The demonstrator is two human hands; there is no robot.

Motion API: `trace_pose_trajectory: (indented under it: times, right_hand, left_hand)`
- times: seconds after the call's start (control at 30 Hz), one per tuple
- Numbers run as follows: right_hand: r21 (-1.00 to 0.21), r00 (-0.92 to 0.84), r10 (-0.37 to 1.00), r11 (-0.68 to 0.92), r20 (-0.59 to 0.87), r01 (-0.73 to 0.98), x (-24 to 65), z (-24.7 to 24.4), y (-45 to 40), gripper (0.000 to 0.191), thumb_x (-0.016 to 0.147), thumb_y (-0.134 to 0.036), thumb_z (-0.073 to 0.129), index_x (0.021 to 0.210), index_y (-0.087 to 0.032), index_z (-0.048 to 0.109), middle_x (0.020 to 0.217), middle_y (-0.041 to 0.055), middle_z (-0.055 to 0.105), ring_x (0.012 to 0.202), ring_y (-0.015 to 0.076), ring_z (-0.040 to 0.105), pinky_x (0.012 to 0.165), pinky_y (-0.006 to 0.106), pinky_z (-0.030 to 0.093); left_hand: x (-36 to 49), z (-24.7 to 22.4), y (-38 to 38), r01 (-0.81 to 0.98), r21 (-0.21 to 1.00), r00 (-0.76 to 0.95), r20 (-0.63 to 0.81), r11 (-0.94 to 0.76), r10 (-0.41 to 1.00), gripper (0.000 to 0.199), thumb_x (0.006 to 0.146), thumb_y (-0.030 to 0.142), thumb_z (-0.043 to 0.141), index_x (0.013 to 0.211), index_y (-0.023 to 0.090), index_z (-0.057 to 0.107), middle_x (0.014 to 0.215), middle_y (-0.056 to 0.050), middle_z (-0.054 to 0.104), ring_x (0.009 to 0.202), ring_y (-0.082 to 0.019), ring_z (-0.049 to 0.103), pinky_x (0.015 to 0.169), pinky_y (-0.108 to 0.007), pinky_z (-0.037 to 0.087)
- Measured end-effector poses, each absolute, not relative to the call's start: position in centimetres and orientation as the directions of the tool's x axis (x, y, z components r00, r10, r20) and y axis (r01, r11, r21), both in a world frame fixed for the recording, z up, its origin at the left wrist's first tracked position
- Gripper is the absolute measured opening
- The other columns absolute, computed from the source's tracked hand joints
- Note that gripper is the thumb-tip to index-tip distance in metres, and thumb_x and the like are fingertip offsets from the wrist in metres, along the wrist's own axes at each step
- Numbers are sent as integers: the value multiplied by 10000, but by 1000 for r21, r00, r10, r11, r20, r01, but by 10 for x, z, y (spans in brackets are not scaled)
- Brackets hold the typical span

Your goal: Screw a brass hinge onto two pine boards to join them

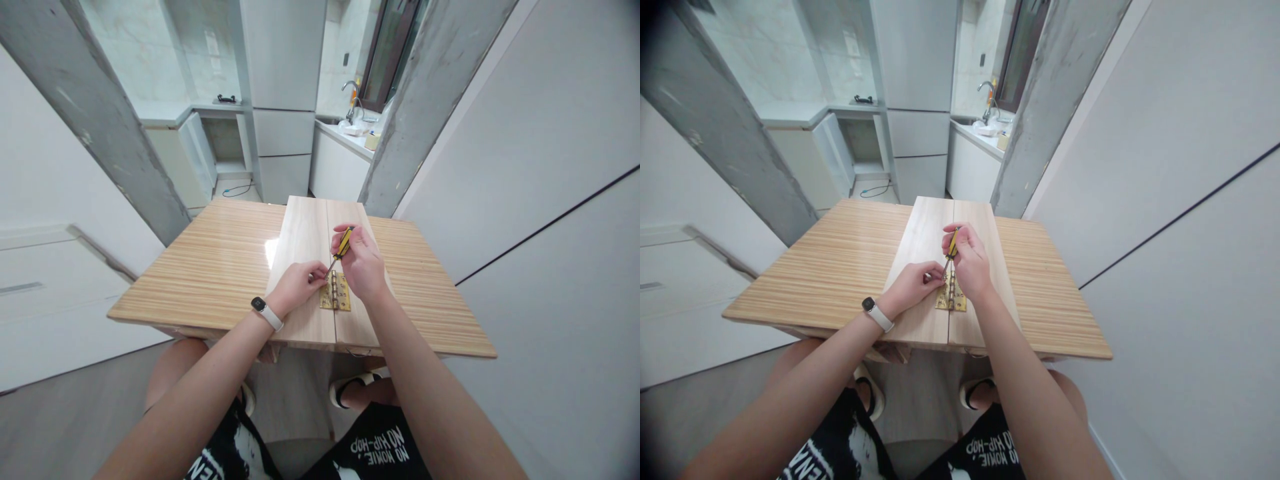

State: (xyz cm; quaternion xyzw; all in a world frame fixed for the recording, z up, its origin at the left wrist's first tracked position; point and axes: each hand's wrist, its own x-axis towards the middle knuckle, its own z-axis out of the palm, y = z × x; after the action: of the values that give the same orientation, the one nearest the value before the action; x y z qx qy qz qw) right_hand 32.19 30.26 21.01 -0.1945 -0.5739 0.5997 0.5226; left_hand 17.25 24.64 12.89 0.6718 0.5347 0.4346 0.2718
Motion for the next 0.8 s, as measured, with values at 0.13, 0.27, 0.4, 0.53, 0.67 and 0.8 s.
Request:
trace_pose_trajectory:
  times: [0.13,0.27,0.4,0.53,0.67,0.8]
  right_hand:
    - [-886,-380,840,226,387,-404,323,212,301,375,1045,-609,514,1042,-273,680,818,8,598,744,170,560,745,320,493]
    - [-897,-390,841,224,375,-381,324,213,302,379,1036,-618,520,1033,-272,673,810,4,593,735,171,556,737,318,489]
    - [-893,-390,842,212,373,-396,324,211,303,374,1044,-605,509,1043,-269,673,811,4,592,736,170,555,736,318,481]
    - [-894,-401,836,211,375,-395,324,210,303,377,1042,-604,511,1045,-266,678,802,7,588,730,174,552,737,324,483]
    - [-900,-450,812,199,373,-388,326,211,306,372,1043,-593,512,1060,-264,685,812,12,604,750,179,577,767,335,502]
    - [-924,-509,773,280,379,-262,331,219,309,366,1032,-601,546,1173,-286,669,926,27,712,904,199,656,871,365,526]
  left_hand:
    - [172,129,247,487,829,50,290,-277,956,148,912,147,730,1039,220,753,937,-19,811,881,-181,770,792,-289,587]
    - [172,128,247,493,826,45,290,-274,956,147,914,150,731,1044,216,750,931,-21,809,873,-183,768,782,-290,582]
    - [172,127,247,490,826,50,291,-278,955,141,918,150,729,1040,216,754,938,-18,809,875,-178,766,784,-285,576]
    - [172,127,247,491,824,53,295,-281,954,147,920,147,726,1046,217,756,939,-16,811,875,-176,766,785,-279,576]
    - [171,127,247,494,823,53,292,-279,955,128,914,151,733,1023,214,756,926,-17,809,874,-180,768,781,-277,574]
    - [171,127,247,486,826,57,294,-284,954,128,919,154,726,1028,215,753,927,-19,808,870,-183,768,780,-279,575]
